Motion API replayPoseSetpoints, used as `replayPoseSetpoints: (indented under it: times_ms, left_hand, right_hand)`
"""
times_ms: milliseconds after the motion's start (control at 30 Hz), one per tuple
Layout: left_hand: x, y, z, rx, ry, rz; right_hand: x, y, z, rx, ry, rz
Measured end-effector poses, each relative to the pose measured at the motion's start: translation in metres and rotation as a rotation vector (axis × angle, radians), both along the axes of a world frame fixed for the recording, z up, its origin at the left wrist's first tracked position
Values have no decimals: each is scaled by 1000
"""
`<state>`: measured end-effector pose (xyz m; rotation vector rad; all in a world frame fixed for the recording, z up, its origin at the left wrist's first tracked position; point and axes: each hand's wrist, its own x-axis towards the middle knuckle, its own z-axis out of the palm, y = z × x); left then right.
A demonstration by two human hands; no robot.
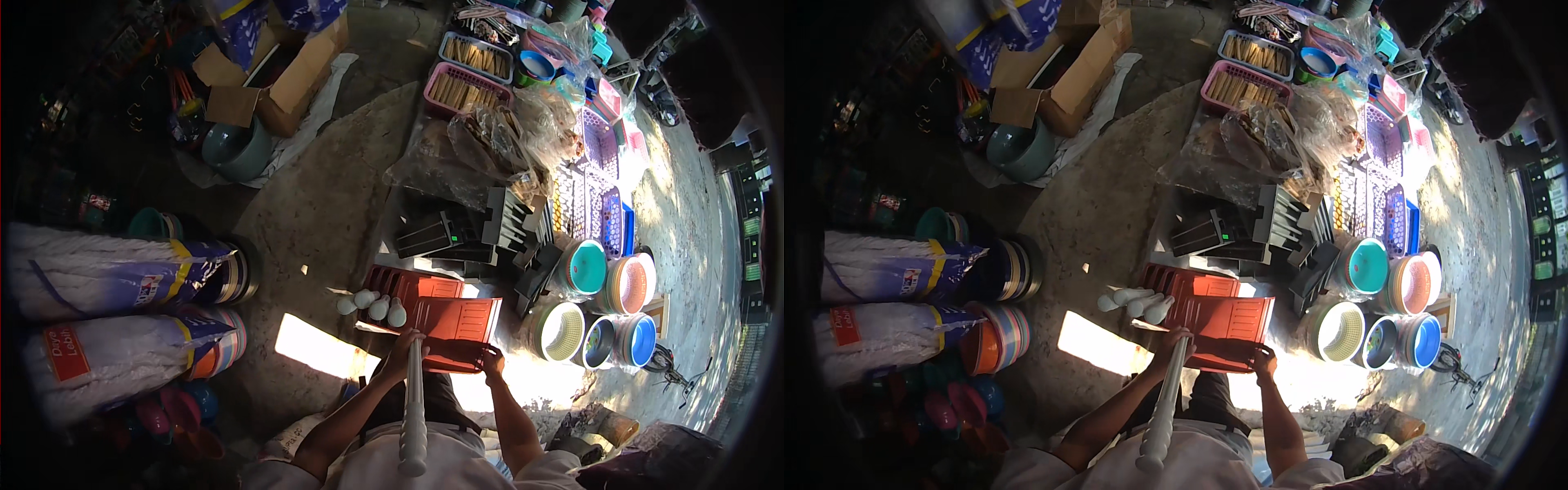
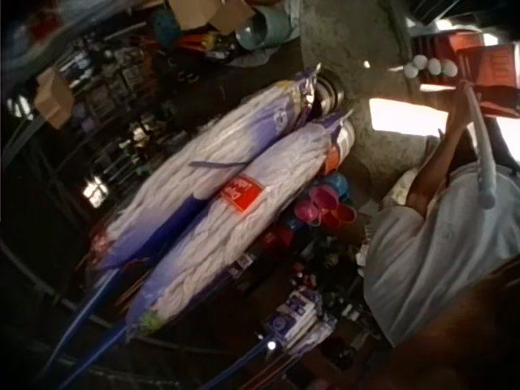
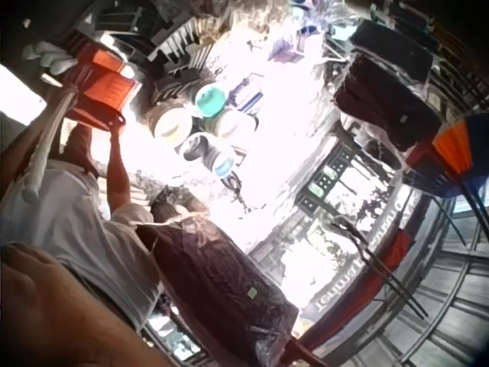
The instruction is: The recorder removes dustpan bodies and handles from a cardboard box, attaches the handles to the dustpans, and then places the assembled dustpans into organized stacks within the store.
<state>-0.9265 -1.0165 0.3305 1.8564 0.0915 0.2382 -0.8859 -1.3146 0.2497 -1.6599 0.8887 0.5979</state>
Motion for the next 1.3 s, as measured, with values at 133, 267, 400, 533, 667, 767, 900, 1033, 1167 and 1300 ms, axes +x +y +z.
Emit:
replayPoseSetpoints:
  times_ms: [133, 267, 400, 533, 667, 767, 900, 1033, 1167, 1300]
  left_hand:
    - [-2, -12, -56, 44, 146, 83]
    - [15, -26, -78, -55, 248, 90]
    - [33, -45, -99, -91, 199, 128]
    - [34, -28, -117, 45, 200, 203]
    - [43, -16, -115, 36, 292, 230]
    - [65, -25, -121, 9, 220, 246]
    - [51, -8, -137, 38, 252, 308]
    - [49, -11, -145, 80, 274, 333]
    - [61, -16, -153, 226, 273, 344]
    - [67, -30, -134, 20, 471, 488]
  right_hand:
    - [23, 0, -37, -8, 0, 0]
    - [45, -14, -81, -85, 43, 90]
    - [59, -38, -140, -253, -23, 314]
    - [64, -2, -151, -225, 94, 478]
    - [63, 28, -131, -81, 200, 512]
    - [54, 8, -163, -89, 179, 549]
    - [52, 34, -158, -133, 187, 650]
    - [54, 42, -166, 18, 160, 498]
    - [60, 38, -184, 40, 173, 482]
    - [67, 38, -179, 43, 355, 503]
